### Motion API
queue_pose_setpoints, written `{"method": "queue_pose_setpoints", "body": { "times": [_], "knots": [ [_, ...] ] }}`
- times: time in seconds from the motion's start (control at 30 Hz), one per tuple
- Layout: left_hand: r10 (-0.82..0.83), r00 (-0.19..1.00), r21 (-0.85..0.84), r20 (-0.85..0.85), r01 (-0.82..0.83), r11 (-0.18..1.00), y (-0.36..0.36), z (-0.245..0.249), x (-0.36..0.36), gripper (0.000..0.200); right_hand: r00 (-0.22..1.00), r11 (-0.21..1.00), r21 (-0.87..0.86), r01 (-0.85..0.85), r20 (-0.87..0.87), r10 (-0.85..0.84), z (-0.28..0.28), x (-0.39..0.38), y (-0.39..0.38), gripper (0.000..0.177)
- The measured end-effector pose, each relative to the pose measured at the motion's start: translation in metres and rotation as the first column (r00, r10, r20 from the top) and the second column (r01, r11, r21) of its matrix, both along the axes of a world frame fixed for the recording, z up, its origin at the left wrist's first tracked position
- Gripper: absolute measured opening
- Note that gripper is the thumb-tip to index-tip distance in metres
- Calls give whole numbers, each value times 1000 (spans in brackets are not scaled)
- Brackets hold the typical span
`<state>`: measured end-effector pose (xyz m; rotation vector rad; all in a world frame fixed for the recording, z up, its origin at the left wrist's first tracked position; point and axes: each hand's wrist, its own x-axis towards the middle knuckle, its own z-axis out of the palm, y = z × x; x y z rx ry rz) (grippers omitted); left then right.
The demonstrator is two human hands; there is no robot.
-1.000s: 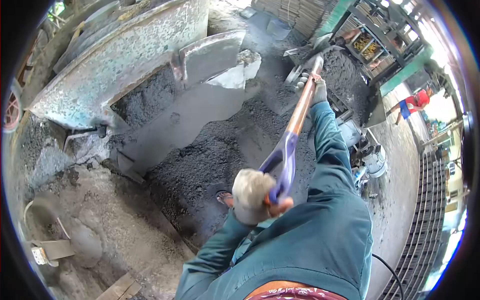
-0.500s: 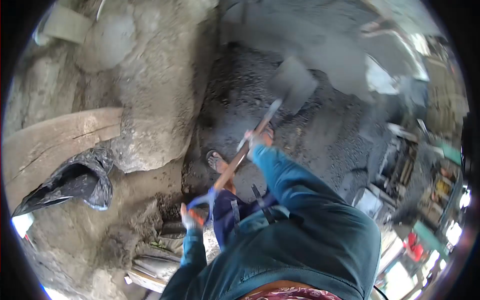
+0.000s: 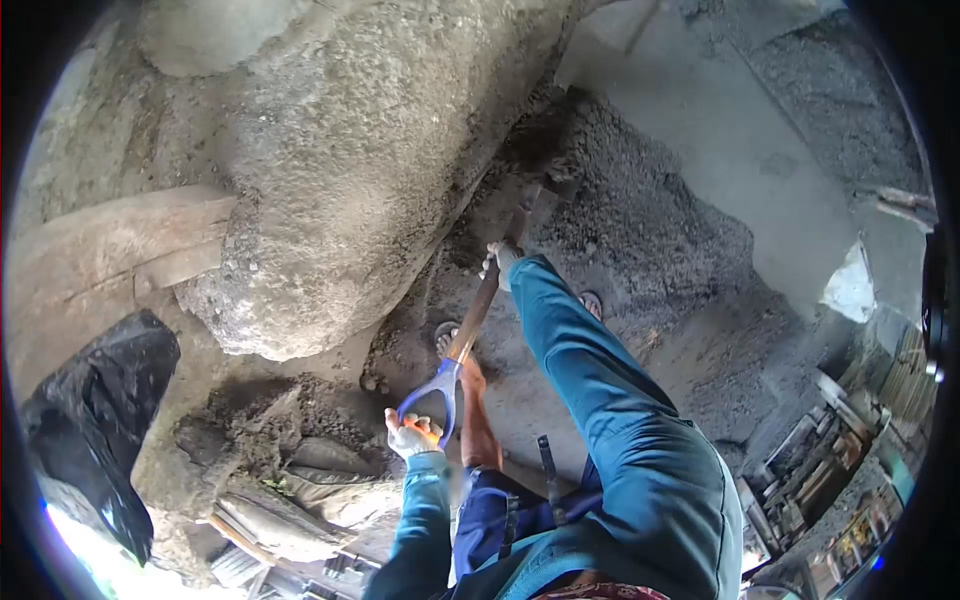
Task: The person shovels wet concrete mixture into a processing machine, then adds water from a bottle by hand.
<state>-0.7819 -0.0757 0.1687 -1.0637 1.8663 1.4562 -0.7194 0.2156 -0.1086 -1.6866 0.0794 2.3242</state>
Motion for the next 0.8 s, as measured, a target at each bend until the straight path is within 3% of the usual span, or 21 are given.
{"method": "queue_pose_setpoints", "body": {
  "times": [0.07, 0.17, 0.23, 0.3, 0.43, 0.5, 0.57, 0.6, 0.63, 0.73, 0.77, 0.8],
  "knots": [
    [5, 1000, 42, -20, -4, 999, -15, -2, 6, 52, 998, 999, 28, 22, 61, -24, 14, 1, 6, 19],
    [-27, 996, 31, -88, 30, 999, -43, 7, 6, 52, 995, 995, -19, 95, -8, -95, 27, 7, -29, 15],
    [-28, 999, 57, -42, 30, 998, -66, 13, -3, 52, 991, 988, -85, 131, 23, -130, 48, 14, -45, 14],
    [-19, 994, 15, -112, 20, 1000, -72, 29, -4, 43, 981, 973, -130, 191, 62, -185, 74, 28, -54, 13],
    [-212, 958, -88, -192, 198, 976, -86, 48, -14, 42, 933, 920, -159, 358, 111, -343, 120, 73, -75, 13],
    [-328, 935, -41, -134, 326, 945, -74, 61, -19, 47, 884, 876, -134, 464, 126, -450, 133, 113, -84, 14],
    [-470, 881, 28, -59, 472, 881, -64, 52, -26, 51, 825, 822, -78, 564, 93, -557, 154, 166, -91, 11],
    [-608, 788, -14, -98, 609, 793, -47, 56, -16, 57, 781, 779, -69, 623, 111, -615, 168, 196, -93, 11],
    [-670, 739, 53, -77, 674, 737, -29, 56, -8, 61, 723, 723, -50, 689, 129, -679, 183, 230, -90, 11],
    [-745, 649, 266, 153, 699, 664, 35, 47, 36, 61, 566, 606, 239, 759, 219, -795, 242, 342, -96, 9],
    [-739, 617, 305, 271, 673, 674, 58, 48, 59, 60, 446, 508, 374, 776, 244, -861, 282, 376, -96, 6],
    [-799, 530, 378, 285, 704, 601, 84, 54, 87, 58, 341, 461, 461, 758, 321, -883, 306, 414, -98, 9]
  ]
}}
